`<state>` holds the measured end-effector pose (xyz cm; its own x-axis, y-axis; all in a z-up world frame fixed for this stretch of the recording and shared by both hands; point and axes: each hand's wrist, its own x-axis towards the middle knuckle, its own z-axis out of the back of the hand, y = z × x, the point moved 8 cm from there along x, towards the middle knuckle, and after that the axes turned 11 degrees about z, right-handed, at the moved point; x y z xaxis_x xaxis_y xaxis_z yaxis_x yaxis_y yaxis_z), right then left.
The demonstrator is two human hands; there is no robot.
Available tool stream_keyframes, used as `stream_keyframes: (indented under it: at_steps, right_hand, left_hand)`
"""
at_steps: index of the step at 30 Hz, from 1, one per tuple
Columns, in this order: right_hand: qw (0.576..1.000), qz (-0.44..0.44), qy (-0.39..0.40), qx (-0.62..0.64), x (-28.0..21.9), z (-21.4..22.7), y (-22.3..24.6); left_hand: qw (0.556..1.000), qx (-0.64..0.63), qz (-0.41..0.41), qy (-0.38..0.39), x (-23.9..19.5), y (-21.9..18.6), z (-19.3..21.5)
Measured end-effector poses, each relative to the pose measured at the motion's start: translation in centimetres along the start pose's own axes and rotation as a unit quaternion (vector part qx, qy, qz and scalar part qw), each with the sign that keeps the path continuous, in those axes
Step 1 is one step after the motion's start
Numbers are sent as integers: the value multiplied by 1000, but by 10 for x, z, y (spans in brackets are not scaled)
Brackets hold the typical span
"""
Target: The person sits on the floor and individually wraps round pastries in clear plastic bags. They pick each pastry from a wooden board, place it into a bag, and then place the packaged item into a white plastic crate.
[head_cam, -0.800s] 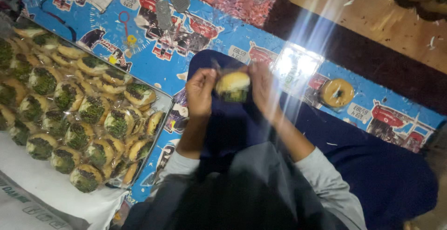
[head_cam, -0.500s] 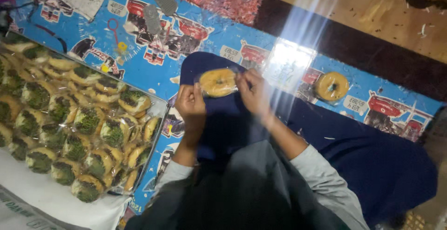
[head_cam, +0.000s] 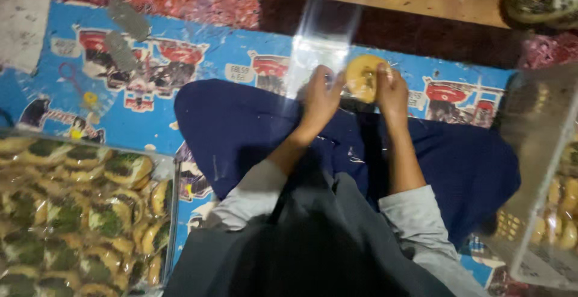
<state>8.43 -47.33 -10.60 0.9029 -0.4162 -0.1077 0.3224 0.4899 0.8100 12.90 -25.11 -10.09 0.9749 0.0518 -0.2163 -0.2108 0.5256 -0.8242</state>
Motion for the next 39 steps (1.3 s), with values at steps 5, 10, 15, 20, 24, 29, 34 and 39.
stream_keyframes:
  at_steps: [5, 10, 15, 20, 24, 29, 34, 39]
  right_hand:
    - [977, 84, -106, -165, -1, 24, -35]
    - [995, -22, -53, -78, 16, 11, -83]
    - [994, -95, -20, 59, 44, 40, -86]
    - [988, 128, 32, -75, 52, 67, -28]
    - [766, -179, 102, 609, -16, 39, -36]
    - [749, -161, -24, 642, -64, 110, -63]
    - [734, -11, -238, 635, -84, 296, -126]
    - [738, 6, -483, 471, -116, 444, -249]
  left_hand:
    - [983, -31, 112, 139, 20, 19, -118]
    - [885, -181, 242, 353, 6, 14, -124]
    - [772, -492, 171, 365, 1, -35, -72]
    - [959, -242, 49, 137, -4, -76, -8]
    - [926, 45, -358, 110, -44, -156, -6]
    - [787, 67, -503, 352, -104, -161, -67]
    - [932, 185, -237, 202, 36, -88, -53]
    - [919, 291, -224, 141, 108, 4, -23]
